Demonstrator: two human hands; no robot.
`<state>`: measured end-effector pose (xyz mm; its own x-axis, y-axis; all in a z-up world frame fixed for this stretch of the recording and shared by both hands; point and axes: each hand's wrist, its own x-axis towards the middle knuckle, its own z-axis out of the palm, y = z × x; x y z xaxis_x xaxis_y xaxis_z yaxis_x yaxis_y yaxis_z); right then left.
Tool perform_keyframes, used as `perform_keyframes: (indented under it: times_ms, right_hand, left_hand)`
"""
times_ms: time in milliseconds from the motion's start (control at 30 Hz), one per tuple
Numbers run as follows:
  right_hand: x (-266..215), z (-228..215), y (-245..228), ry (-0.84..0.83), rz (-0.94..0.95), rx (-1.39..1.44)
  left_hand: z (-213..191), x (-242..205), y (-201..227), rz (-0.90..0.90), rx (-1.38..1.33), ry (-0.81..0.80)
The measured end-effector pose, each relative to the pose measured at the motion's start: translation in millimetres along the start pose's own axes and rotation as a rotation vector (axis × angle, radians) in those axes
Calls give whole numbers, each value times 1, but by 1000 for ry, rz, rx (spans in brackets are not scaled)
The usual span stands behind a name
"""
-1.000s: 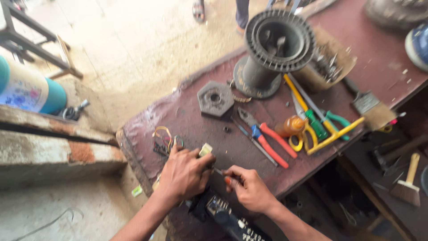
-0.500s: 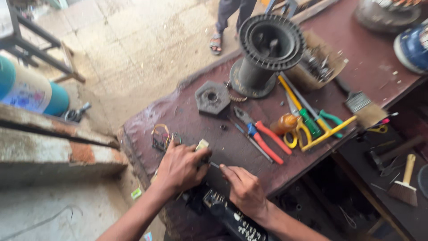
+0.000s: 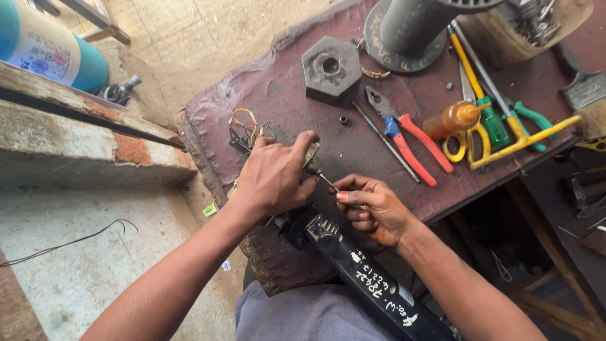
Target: The person connects wires to a cylindrical motor component and then attaches it to a black handheld device using a screwdriver. They tighten multiple screws to secure the motor in place.
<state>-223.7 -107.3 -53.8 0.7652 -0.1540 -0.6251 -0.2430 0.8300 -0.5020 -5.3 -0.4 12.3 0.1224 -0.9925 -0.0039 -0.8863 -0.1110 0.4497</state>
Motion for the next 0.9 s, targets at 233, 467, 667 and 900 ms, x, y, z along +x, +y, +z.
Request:
perform_keyframes:
  times_ms: [233,467,667,900]
  right_hand:
    - [-11,33,19,422,-1062,-1349]
    - [-3,25,8,290,-644,-1029]
    - [4,2,-20,-72,118,10]
    - [-8,30,7,323,-479,-756]
  left_hand:
    - [-2,4,0,-27,47,-36]
    - [1,2,-5,31,56,-41]
    - [3,2,-6,-8,50,-58]
    - [10,0,-5,-26,58,38]
